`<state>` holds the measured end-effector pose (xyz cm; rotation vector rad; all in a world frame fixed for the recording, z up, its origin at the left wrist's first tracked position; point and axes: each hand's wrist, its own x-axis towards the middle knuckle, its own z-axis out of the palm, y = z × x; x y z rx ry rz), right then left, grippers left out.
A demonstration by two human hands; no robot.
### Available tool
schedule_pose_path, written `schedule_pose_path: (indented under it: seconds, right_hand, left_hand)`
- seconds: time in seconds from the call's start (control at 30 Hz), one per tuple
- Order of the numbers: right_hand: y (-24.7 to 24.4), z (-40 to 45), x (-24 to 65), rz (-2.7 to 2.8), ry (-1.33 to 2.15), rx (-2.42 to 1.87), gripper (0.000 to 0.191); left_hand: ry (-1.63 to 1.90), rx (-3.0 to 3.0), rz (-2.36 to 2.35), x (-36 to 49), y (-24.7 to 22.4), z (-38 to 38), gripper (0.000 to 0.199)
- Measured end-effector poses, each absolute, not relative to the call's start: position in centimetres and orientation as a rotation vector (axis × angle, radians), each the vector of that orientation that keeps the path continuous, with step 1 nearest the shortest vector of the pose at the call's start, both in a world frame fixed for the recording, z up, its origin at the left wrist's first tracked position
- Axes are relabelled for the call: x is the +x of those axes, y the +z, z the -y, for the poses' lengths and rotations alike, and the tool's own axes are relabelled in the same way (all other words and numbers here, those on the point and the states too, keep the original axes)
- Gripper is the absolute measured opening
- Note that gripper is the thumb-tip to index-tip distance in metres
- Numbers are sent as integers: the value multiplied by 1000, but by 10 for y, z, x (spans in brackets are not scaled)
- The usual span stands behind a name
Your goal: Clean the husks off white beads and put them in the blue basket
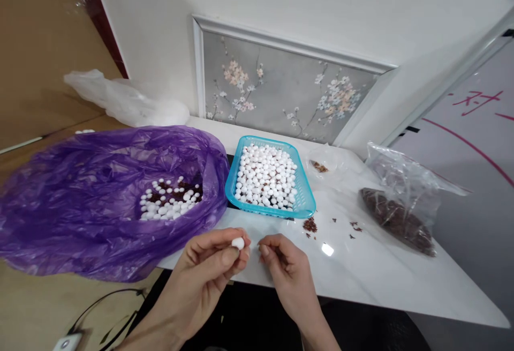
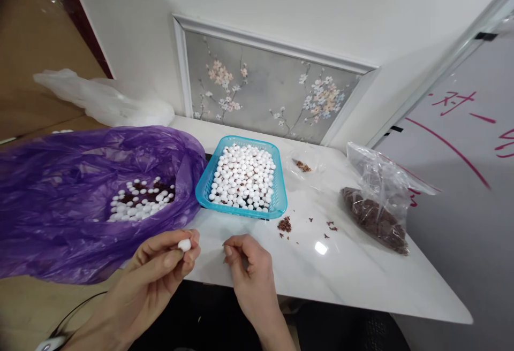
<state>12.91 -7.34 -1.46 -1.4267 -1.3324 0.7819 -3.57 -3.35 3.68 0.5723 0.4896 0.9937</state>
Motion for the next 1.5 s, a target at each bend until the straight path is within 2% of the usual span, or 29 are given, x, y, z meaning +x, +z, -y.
schedule_pose_path:
  seconds: [0.87, 0.93, 1.07, 1.17, 1.27, 1.43, 1.5]
  right_hand:
    - [-15, 74, 128, 1325, 759, -1419, 16]
    - [-15, 74, 128, 1324, 776, -1407, 16]
    - [-15, 74, 128, 1305, 811, -1396, 15]
    - [-15, 74, 128, 1310, 807, -1388, 15]
    - [-15, 75, 128, 1333, 789, -1389, 15]
    - [-13, 73, 125, 1416, 680, -1405, 15]
    - [-14, 73, 125, 1446, 659, -1403, 16]
  left_hand:
    - [1094, 945, -515, -30, 33, 29, 10]
    - [1092, 1030, -597, -28, 32, 27, 15]
    - [1194, 1225, -709, -23, 36, 26, 41]
    - [1274, 1356, -726, -21, 40, 28, 48]
    - [1314, 1466, -756, -20, 42, 26, 48]
    - [1337, 1947, -952, -8, 46, -5, 34]
    - [1314, 2121, -959, 3, 50, -22, 36]
